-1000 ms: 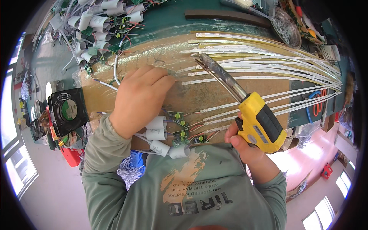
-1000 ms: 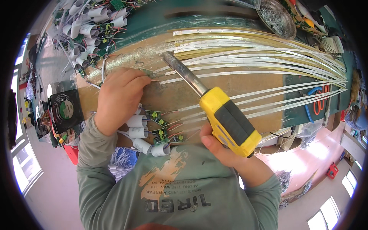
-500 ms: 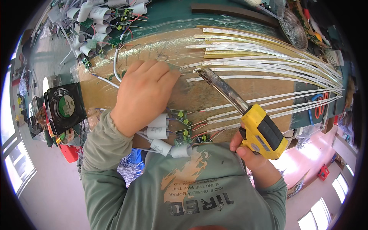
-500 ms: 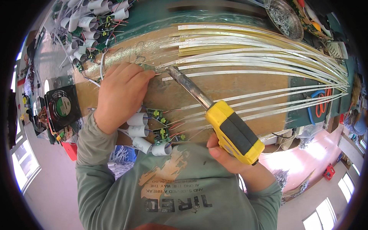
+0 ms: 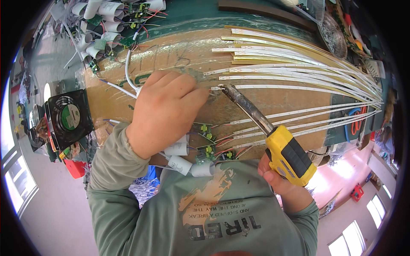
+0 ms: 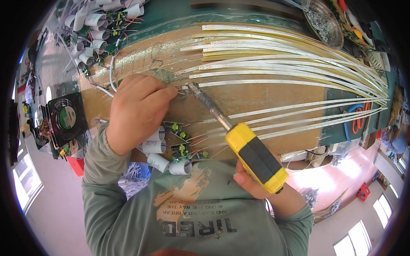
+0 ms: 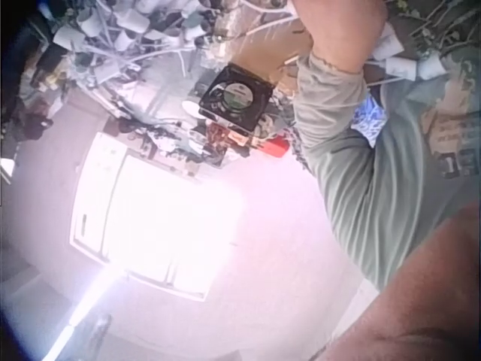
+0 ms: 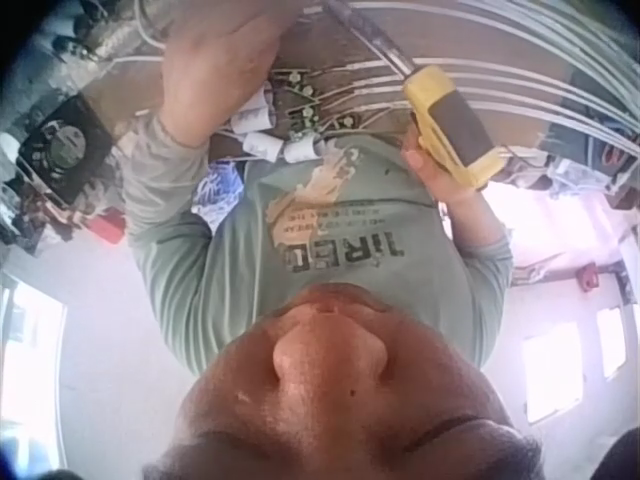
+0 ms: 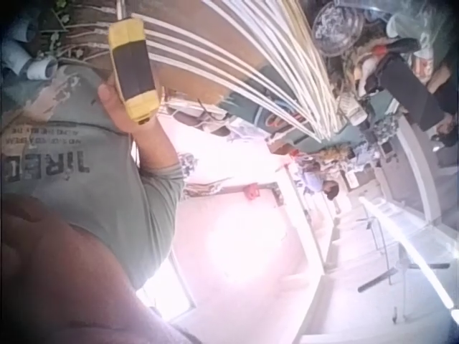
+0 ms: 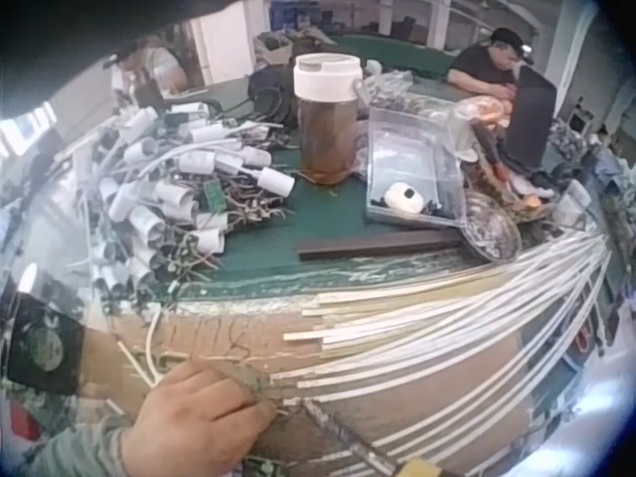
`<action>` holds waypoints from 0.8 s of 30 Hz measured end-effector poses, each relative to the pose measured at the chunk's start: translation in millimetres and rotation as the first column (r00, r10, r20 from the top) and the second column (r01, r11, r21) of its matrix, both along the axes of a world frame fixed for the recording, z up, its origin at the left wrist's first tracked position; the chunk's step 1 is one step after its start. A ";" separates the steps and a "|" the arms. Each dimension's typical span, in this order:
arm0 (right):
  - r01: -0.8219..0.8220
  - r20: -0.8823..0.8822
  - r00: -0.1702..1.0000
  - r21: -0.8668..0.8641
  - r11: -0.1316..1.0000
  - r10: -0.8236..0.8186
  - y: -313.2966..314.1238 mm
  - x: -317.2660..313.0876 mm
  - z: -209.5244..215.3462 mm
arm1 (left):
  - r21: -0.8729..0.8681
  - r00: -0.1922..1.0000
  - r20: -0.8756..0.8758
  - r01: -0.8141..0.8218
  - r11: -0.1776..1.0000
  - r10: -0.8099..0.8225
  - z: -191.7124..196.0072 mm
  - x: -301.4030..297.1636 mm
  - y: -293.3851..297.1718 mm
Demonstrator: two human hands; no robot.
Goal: The person solders wires and electrical components to LED light strips and PCBs using a soldering iron.
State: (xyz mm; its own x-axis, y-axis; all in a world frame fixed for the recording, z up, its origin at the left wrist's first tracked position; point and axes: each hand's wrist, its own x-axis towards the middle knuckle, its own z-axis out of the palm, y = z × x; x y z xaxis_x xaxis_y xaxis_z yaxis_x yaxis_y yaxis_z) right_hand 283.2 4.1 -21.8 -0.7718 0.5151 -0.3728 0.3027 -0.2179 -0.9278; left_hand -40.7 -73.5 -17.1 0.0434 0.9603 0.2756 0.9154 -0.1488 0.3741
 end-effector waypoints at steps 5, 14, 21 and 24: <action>-0.093 0.095 0.993 0.198 0.976 0.076 0.2 -1.3 -0.1 | -0.004 1.000 -0.006 -0.005 1.000 0.005 -1.3 0.6 -0.3; -0.040 0.080 0.997 0.239 0.970 0.021 -0.8 -3.5 -0.6 | -0.008 0.999 -0.029 0.019 1.000 -0.019 -3.5 -0.8 -1.0; -0.069 0.142 0.989 0.193 0.979 0.042 -3.6 2.5 -5.2 | -0.014 0.999 -0.028 0.020 1.000 -0.021 -4.6 -0.9 -1.4; -0.046 0.143 0.989 0.100 0.994 0.032 -3.0 3.3 -5.2 | -0.011 0.999 -0.031 0.028 1.000 -0.028 -6.1 -0.8 -0.6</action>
